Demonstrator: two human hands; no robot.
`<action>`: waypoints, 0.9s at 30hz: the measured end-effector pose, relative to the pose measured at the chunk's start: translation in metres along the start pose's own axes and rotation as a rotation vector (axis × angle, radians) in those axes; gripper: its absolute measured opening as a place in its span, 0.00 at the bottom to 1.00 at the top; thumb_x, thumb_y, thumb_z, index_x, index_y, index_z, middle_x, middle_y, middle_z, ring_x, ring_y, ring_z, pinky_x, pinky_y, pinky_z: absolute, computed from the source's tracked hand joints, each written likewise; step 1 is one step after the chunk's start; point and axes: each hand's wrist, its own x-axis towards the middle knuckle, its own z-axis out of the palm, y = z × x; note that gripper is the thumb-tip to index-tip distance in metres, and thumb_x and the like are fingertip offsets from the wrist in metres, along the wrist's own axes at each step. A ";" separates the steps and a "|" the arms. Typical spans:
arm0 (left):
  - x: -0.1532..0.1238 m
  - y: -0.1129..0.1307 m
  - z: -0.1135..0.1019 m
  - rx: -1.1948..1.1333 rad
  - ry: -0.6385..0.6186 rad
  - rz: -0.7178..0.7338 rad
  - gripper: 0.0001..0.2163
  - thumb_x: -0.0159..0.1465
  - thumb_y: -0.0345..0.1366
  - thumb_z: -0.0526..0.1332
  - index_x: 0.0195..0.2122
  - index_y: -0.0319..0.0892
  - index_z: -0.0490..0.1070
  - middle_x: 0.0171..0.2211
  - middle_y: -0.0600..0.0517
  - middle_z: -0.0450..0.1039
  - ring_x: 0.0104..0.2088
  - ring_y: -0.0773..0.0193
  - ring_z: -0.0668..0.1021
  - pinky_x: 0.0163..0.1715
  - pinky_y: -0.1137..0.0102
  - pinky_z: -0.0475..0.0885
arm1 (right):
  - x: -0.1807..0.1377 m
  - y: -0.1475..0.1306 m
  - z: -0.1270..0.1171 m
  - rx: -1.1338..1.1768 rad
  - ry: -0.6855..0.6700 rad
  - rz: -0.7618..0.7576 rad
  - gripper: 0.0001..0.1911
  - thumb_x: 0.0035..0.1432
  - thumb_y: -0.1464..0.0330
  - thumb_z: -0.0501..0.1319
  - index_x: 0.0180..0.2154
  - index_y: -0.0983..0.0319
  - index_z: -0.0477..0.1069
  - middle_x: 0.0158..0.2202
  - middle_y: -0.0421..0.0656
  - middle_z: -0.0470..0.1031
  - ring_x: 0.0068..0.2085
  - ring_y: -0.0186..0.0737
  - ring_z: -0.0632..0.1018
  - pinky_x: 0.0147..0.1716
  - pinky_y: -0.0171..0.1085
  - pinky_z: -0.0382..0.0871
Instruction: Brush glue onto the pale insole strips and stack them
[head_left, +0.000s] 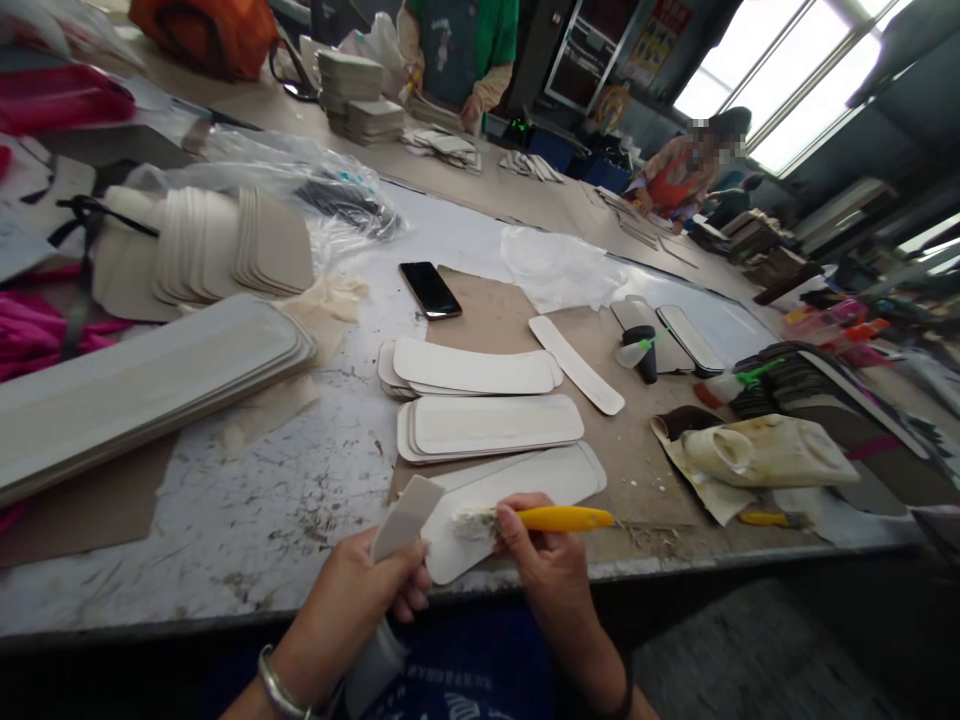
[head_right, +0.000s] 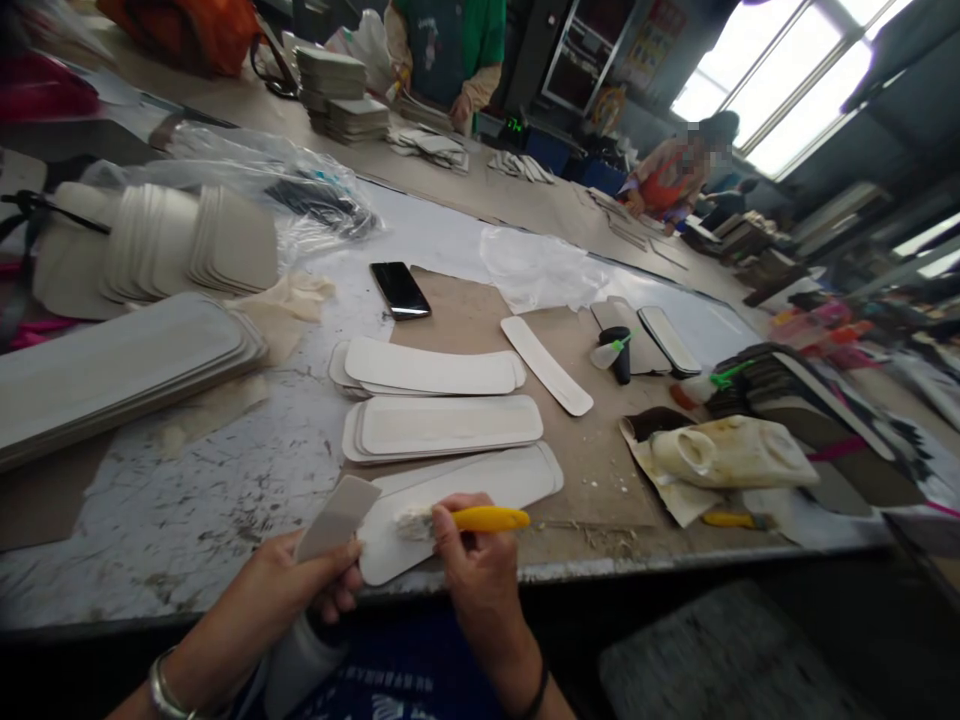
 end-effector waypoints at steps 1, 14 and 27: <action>0.000 0.000 0.000 -0.002 0.000 -0.001 0.15 0.40 0.49 0.62 0.14 0.41 0.69 0.12 0.51 0.71 0.13 0.67 0.70 0.15 0.72 0.65 | 0.002 0.001 -0.003 -0.051 0.050 -0.025 0.10 0.55 0.61 0.61 0.31 0.62 0.71 0.25 0.40 0.72 0.22 0.34 0.74 0.23 0.33 0.71; 0.005 -0.015 0.001 0.020 0.049 0.027 0.15 0.45 0.48 0.64 0.15 0.40 0.70 0.13 0.51 0.72 0.14 0.65 0.71 0.16 0.71 0.65 | 0.022 0.017 -0.028 -0.391 0.180 -0.236 0.10 0.58 0.62 0.58 0.32 0.62 0.71 0.30 0.45 0.74 0.28 0.38 0.76 0.29 0.37 0.72; 0.008 -0.027 0.001 0.047 0.129 0.057 0.19 0.41 0.54 0.67 0.15 0.40 0.71 0.13 0.49 0.72 0.15 0.62 0.72 0.17 0.70 0.67 | 0.004 0.000 -0.023 -0.444 0.101 -0.417 0.06 0.61 0.71 0.56 0.34 0.62 0.71 0.31 0.45 0.74 0.34 0.39 0.77 0.36 0.37 0.73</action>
